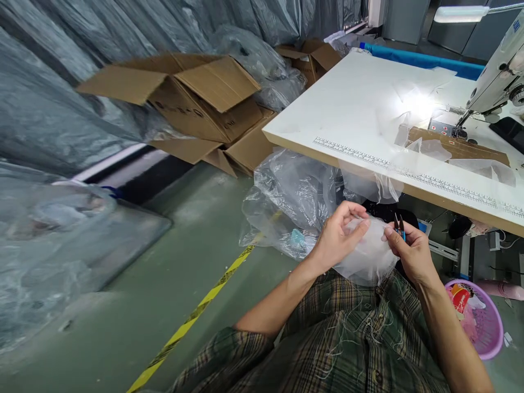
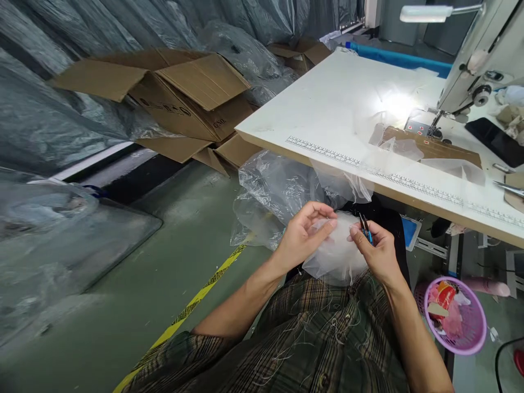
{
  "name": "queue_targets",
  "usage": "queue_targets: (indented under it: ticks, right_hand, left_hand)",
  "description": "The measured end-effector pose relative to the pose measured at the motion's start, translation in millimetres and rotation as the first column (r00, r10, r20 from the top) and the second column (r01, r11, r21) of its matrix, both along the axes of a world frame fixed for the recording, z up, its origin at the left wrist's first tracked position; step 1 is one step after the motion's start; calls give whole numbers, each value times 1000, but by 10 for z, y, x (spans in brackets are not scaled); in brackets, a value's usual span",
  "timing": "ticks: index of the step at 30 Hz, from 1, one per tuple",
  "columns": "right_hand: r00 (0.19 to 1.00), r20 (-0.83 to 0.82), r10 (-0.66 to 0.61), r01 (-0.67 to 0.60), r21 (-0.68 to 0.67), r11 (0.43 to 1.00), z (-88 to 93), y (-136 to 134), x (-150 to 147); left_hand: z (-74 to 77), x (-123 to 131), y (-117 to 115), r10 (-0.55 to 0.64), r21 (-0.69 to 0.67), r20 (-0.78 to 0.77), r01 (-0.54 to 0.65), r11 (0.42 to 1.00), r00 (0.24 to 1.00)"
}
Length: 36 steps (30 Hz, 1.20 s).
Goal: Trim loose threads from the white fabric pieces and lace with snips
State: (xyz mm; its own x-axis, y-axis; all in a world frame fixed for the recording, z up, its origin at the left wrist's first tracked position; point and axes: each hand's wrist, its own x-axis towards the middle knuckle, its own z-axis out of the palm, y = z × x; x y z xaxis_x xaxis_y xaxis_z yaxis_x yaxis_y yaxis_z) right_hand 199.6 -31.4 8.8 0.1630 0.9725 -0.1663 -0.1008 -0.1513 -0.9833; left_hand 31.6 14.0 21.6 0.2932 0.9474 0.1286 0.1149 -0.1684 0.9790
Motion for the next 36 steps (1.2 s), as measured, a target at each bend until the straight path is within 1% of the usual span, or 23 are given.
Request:
queue_targets:
  ticks: [1,2,3,4,5,6,7,8,10,14,16,18,19,21,23,27,29,32,34,36]
  right_hand:
    - [1000,-13,2,-2,-4,1000,7,1,2]
    - [1000,-25,8,-8,-4,1000,12,-1,4]
    - [999,-40,19,-19,0,1000,18,-6,5]
    - [998,-59,32,-31,3,999,23,-12,5]
    - [996,-80,43,-43,3,999,29,-21,6]
    - [993,-105,53,-53,-1,999,37,-31,9]
    - [990,-129,58,-61,-12,998,47,-43,14]
    - [987,-151,57,-62,-28,998,60,-56,23]
    - [985,-165,43,-52,-54,997,93,-83,48]
    - [993,-110,37,-44,-63,997,157,-124,99]
    - [995,-94,30,-37,-74,997,165,-131,109]
    - [996,-84,16,-23,-81,996,152,-131,109]
    - [997,-74,11,-17,-78,997,139,-130,108]
    - [999,-38,14,-16,-58,998,110,-129,108]
    - [1000,7,17,-17,-28,999,87,-129,114]
    - [999,54,10,-11,13,1000,81,-137,125]
    - [997,71,4,-6,28,1000,92,-144,109]
    - [995,99,18,-23,54,998,100,-161,57]
    - [993,115,28,-35,63,997,95,-174,23]
    - [990,135,25,-34,65,997,88,-182,3]
  left_hand:
    - [4,-16,4,42,214,-73,-26,977,996]
    - [11,-30,14,63,412,-131,-4,911,989]
    - [19,-38,31,57,562,-186,59,825,981]
    - [23,-37,50,28,655,-242,142,743,970]
    - [21,-27,70,-16,699,-290,223,680,957]
    - [11,-7,88,-61,714,-322,284,640,945]
    - [-7,21,101,-102,710,-335,322,626,937]
    - [-32,53,109,-137,696,-329,338,633,934]
    - [-90,119,103,-198,655,-278,336,677,940]
    - [-156,185,50,-269,571,-183,325,754,945]
    - [-146,175,33,-288,494,-162,330,805,944]
    - [-119,149,34,-290,385,-148,325,864,945]
    - [-105,134,40,-287,335,-142,318,887,947]
    - [-81,104,64,-288,256,-126,312,915,949]
    - [-63,75,94,-310,201,-93,322,925,946]
    - [-11,33,128,-382,83,-6,381,921,924]
    - [21,25,116,-370,-2,16,370,929,929]
    - [47,33,78,-313,-129,24,313,941,949]
    - [46,44,59,-290,-168,31,291,942,957]
    - [41,51,57,-302,-184,44,304,935,952]
